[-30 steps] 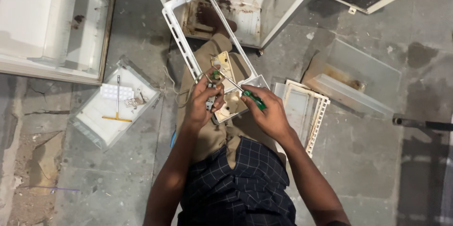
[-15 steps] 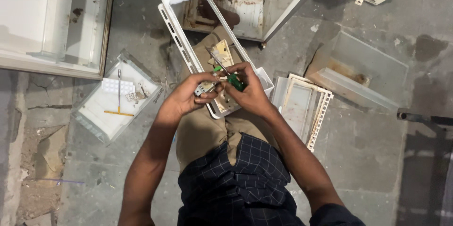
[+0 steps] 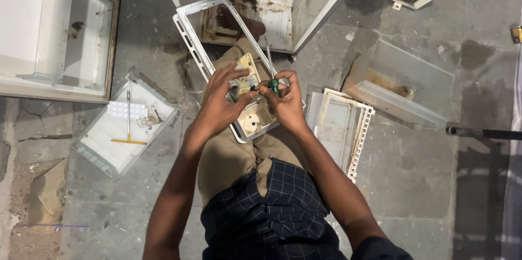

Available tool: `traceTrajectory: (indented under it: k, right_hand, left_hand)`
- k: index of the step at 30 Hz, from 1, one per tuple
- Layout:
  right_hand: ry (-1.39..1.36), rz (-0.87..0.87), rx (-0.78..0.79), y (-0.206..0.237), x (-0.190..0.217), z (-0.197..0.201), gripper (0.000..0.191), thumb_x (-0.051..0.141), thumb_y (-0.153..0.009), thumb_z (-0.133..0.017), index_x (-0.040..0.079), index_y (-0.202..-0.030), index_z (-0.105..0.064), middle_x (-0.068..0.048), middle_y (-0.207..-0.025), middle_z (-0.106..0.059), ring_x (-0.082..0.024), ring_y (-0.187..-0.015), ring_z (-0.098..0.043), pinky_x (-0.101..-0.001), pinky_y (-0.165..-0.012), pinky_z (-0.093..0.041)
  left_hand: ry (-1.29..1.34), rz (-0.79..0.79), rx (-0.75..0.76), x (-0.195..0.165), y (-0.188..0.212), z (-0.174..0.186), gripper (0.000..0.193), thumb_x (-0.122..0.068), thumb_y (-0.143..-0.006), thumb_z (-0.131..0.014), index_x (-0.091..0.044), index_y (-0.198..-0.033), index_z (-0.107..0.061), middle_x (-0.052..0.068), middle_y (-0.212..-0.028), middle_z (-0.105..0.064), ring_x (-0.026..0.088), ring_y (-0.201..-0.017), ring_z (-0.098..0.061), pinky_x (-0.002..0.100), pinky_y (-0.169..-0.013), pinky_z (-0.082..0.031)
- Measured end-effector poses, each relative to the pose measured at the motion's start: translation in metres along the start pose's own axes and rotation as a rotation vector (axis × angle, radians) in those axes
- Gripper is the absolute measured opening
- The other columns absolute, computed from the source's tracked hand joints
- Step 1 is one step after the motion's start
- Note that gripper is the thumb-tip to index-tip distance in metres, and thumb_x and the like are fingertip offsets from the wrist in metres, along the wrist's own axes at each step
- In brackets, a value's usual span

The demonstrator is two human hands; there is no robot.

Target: The person sits on the floor with a white refrigerator door frame across their lap and uses a green-handled screwdriver to unscrew and detach a thermostat switch module with attached wires from the frame. They manipulate the small switch component, reposition the frame, and continue loosening screws on the module.

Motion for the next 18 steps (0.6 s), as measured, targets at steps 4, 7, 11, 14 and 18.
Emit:
traceTrajectory:
  k: [4,7,11,14,18]
  right_hand:
    - [-0.018,-0.03,-0.026,-0.002,0.005,0.005,0.041,0.001,-0.097,-0.067,0.012,-0.12,-0.035,-0.011,-0.097,-0.074,-0.004,-0.05,-0.047,-0.0222,-0.039,-0.032]
    - [-0.024,-0.012,-0.071,-0.003,0.006,0.005,0.038,0.004,-0.102,-0.064,0.011,-0.125,-0.035,-0.01,-0.101,-0.074,-0.004,-0.054,-0.048,-0.0219,-0.044,-0.035]
    - [0.096,0.096,-0.082,0.005,0.005,-0.001,0.04,0.01,-0.107,-0.057,0.009,-0.14,-0.034,-0.005,-0.113,-0.073,-0.005,-0.061,-0.053,-0.0214,-0.05,-0.043]
    - [0.186,0.12,-0.052,0.015,0.007,-0.008,0.045,0.011,-0.106,-0.055,0.008,-0.147,-0.037,-0.003,-0.111,-0.072,-0.004,-0.056,-0.049,-0.0205,-0.047,-0.039]
    - [0.264,-0.017,0.134,0.015,0.018,-0.013,0.049,0.007,-0.102,-0.056,0.007,-0.151,-0.049,-0.004,-0.09,-0.071,-0.003,-0.053,-0.048,-0.0207,-0.045,-0.038]
  left_hand:
    - [0.271,0.402,0.042,0.015,0.0,-0.031,0.048,-0.027,-0.097,-0.074,-0.009,-0.135,-0.05,0.014,-0.119,-0.071,0.028,-0.111,-0.071,0.037,-0.093,-0.053]
    - [0.339,0.284,-0.137,0.014,0.001,-0.05,0.044,-0.018,-0.103,-0.072,-0.005,-0.135,-0.044,0.016,-0.118,-0.065,0.025,-0.107,-0.067,0.036,-0.091,-0.054]
    - [0.652,0.4,-0.306,0.028,0.003,-0.067,0.042,-0.014,-0.102,-0.067,-0.004,-0.134,-0.042,0.011,-0.107,-0.066,0.016,-0.094,-0.065,0.03,-0.081,-0.054]
    - [0.89,0.471,-0.578,0.041,0.002,-0.059,0.045,-0.009,-0.102,-0.067,-0.004,-0.138,-0.04,0.013,-0.109,-0.067,0.016,-0.093,-0.067,0.029,-0.077,-0.054]
    - [1.127,0.348,-0.595,0.046,-0.008,-0.045,0.055,0.0,-0.097,-0.063,-0.001,-0.147,-0.039,0.016,-0.118,-0.069,0.018,-0.105,-0.07,0.031,-0.092,-0.058]
Point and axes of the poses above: each hand's wrist, its own y-axis away from the middle knuckle, its own z-axis out of the back of the hand, x = y × z, the point moved 3 cm from there along -y, towards the middle knuckle
